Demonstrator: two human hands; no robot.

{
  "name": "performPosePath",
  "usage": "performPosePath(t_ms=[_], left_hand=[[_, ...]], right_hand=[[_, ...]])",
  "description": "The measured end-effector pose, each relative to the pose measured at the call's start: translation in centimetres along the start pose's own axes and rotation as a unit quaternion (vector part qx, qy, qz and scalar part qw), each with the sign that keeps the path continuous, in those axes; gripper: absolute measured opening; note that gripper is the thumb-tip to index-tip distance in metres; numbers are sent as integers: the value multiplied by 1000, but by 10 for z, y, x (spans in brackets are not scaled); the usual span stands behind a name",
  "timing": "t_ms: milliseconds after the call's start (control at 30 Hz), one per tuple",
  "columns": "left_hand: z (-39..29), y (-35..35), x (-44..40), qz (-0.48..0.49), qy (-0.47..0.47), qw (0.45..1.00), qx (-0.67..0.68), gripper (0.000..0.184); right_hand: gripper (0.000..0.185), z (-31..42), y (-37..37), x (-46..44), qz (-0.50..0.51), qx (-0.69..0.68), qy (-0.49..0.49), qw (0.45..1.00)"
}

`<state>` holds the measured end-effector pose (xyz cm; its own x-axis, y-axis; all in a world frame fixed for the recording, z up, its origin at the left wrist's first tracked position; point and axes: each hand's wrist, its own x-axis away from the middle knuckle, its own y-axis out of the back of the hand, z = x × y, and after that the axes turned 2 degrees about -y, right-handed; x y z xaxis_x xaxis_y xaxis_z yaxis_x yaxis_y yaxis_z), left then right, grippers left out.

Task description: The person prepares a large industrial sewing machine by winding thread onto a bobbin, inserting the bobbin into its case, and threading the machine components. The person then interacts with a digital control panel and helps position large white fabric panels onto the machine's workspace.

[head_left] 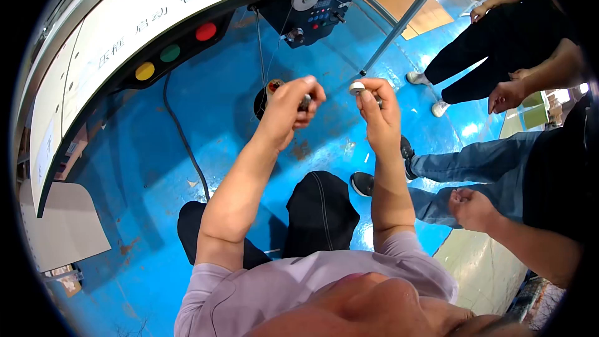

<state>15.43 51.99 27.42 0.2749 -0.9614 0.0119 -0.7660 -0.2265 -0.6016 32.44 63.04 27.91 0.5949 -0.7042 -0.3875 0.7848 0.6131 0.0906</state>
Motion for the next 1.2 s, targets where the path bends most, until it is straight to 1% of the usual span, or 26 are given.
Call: performPosePath(t_ms=[67,100,167,200,233,300,333,400,433,500,533,600,633,700,733,800,833,900,967,1033,1100,1133,1200], left_hand=[[3,-5,3,41,88,993,-69,29],[6,-8,4,39,88,993,-68,29],[13,-14,6,35,119,991,41,38],[14,-16,6,25,133,988,71,40],[14,-16,5,24,133,988,71,40],[15,-16,3,21,175,977,120,38],[16,-15,2,20,174,977,120,38],[21,-11,0,37,167,976,136,33],[23,-8,-1,36,168,976,137,33],[23,-3,-4,48,157,973,163,27],[23,-3,-4,48,157,973,164,27],[24,-5,-3,31,102,988,111,23],[25,-6,-4,31,102,988,112,23],[26,-8,-4,-8,26,999,45,24],[27,-8,-4,-8,26,999,45,24],[27,-11,-2,-56,-66,994,-66,24],[27,-14,-1,-56,-65,994,-65,24],[27,-19,1,-76,-146,981,-99,23],[30,-12,1,-73,-145,980,-119,23],[37,-8,-1,-71,-147,977,-138,23],[40,-9,-3,-66,-202,965,-151,23],[39,-9,-2,-67,-203,965,-151,23],[36,-8,2,-71,-99,991,-50,23]], right_hand=[[21,3,2,-1,9,26,11,1000],[22,5,3,-3,18,53,24,998],[19,5,6,-4,30,69,29,997],[17,6,6,-5,39,86,37,995],[17,8,6,-6,40,84,37,995],[18,16,5,-7,88,220,84,968],[18,17,4,-7,89,220,84,968],[23,19,1,-8,120,228,154,954],[23,17,2,-8,121,227,154,954],[25,12,4,-10,136,245,176,944],[25,12,3,-9,137,245,176,944],[25,13,0,-5,99,198,111,969],[25,11,-1,-3,100,199,111,969],[23,3,-2,2,8,124,65,990],[23,0,-4,5,8,124,66,990],[23,-4,-11,11,-30,93,10,995],[23,-6,-14,13,-30,94,10,995],[24,-9,-21,16,-25,27,27,999],[21,-8,-29,17,-45,15,27,998],[20,-9,-32,17,-70,40,18,997],[19,-11,-34,16,-74,35,19,996],[18,-11,-34,15,-79,29,19,996],[16,-11,-34,15,-86,27,19,996]])
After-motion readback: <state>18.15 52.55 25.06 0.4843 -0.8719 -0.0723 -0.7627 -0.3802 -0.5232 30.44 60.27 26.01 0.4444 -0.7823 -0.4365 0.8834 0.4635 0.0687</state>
